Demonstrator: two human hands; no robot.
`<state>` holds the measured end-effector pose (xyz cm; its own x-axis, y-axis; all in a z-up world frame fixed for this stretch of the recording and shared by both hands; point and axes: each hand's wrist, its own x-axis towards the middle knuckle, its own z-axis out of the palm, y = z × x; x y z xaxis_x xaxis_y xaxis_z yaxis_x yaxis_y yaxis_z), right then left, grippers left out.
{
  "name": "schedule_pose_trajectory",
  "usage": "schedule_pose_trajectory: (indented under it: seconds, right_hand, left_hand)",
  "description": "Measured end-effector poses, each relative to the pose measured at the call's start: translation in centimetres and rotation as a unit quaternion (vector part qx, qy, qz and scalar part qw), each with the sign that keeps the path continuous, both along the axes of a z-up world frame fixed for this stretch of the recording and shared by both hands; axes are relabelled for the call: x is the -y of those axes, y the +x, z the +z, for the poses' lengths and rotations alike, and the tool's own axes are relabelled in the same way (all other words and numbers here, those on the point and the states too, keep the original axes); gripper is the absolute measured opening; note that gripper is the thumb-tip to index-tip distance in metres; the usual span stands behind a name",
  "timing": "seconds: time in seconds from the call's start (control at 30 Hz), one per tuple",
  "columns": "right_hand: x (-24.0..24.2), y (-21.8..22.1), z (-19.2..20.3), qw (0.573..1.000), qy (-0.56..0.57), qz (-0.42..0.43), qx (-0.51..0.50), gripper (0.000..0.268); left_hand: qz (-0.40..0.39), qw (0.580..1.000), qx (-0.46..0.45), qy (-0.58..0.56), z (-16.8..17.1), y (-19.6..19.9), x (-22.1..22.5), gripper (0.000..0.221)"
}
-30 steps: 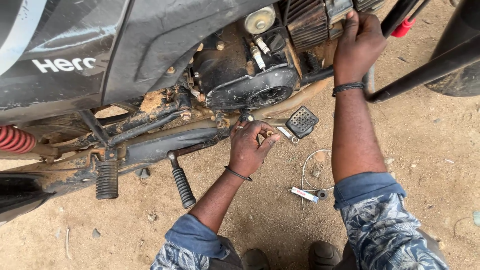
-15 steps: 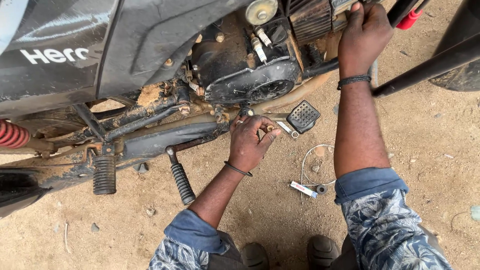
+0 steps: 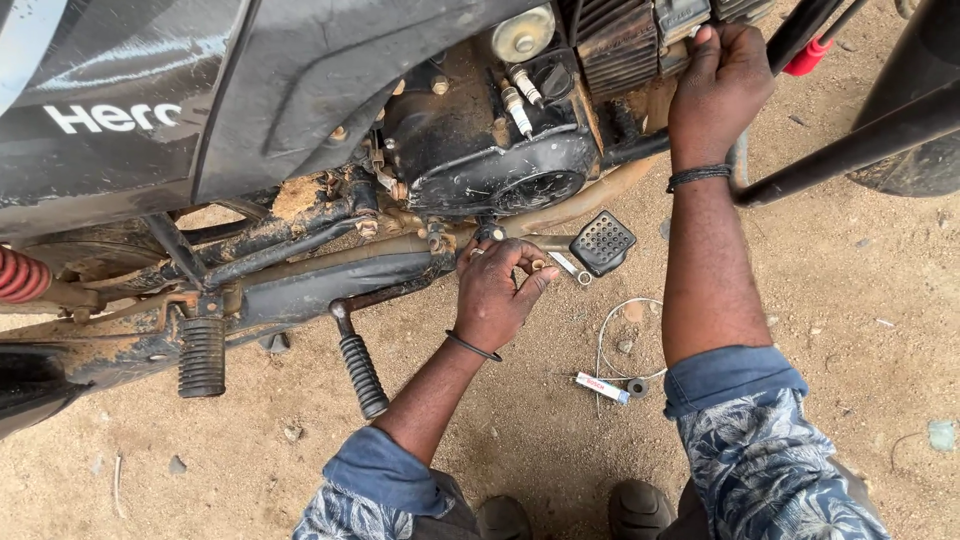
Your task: Repairing and checking the ignition system, including spark plugs and wires, on a motorcycle.
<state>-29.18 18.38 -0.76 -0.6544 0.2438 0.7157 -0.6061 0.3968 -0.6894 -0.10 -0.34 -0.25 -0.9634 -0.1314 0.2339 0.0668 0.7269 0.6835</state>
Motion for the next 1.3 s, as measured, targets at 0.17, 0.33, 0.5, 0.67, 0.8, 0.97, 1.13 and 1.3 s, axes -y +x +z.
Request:
schedule_pose_trajectory:
  seconds: [0.17, 0.33, 0.5, 0.67, 0.8, 0.97, 1.13, 1.3]
  right_hand:
    - [0.3, -0.1, -0.2, 0.999, 0.011, -0.028, 0.029, 0.020]
    - [0.1, 0.1, -0.4, 0.998, -0.044, 0.053, -0.007, 0.006]
    - [0.1, -0.3, -0.6, 0.996, -0.054, 0.073, -0.018, 0.007]
    - [0.3, 0.1, 0.4, 1.000, 0.002, 0.005, -0.016, 0.016]
    - [0.3, 0.0, 0.3, 0.998, 0.006, -0.038, 0.056, 0.021]
    - [0.3, -0.1, -0.4, 0.998, -0.047, 0.033, -0.026, 0.006]
    - [-0.3, -0.3, 0.0, 0.990, -0.088, 0.111, 0.025, 0.008]
    - [-0.3, -0.2, -0.1, 0.999, 0.016, 0.014, -0.035, 0.012]
  left_hand:
    - [0.003, 1.000, -0.005, -0.005, -0.2, 0.1, 0.1, 0.031]
    - [-0.003, 1.000, -0.025, -0.016, -0.2, 0.0, 0.0, 0.031]
    - [0.000, 1.000, -0.009, -0.003, 0.1, 0.0, -0.1, 0.030]
    - [0.001, 1.000, -0.010, -0.004, -0.1, -0.1, 0.0, 0.030]
    - [-0.001, 1.000, 0.019, 0.003, 0.3, -0.2, 0.1, 0.030]
    - [-0.003, 1.000, -0.002, -0.004, 0.0, -0.1, 0.1, 0.030]
    - [-0.007, 1.000, -0.007, -0.010, -0.3, -0.1, 0.1, 0.030]
    - [-0.007, 1.000, -0.020, -0.007, -0.3, 0.0, 0.1, 0.029]
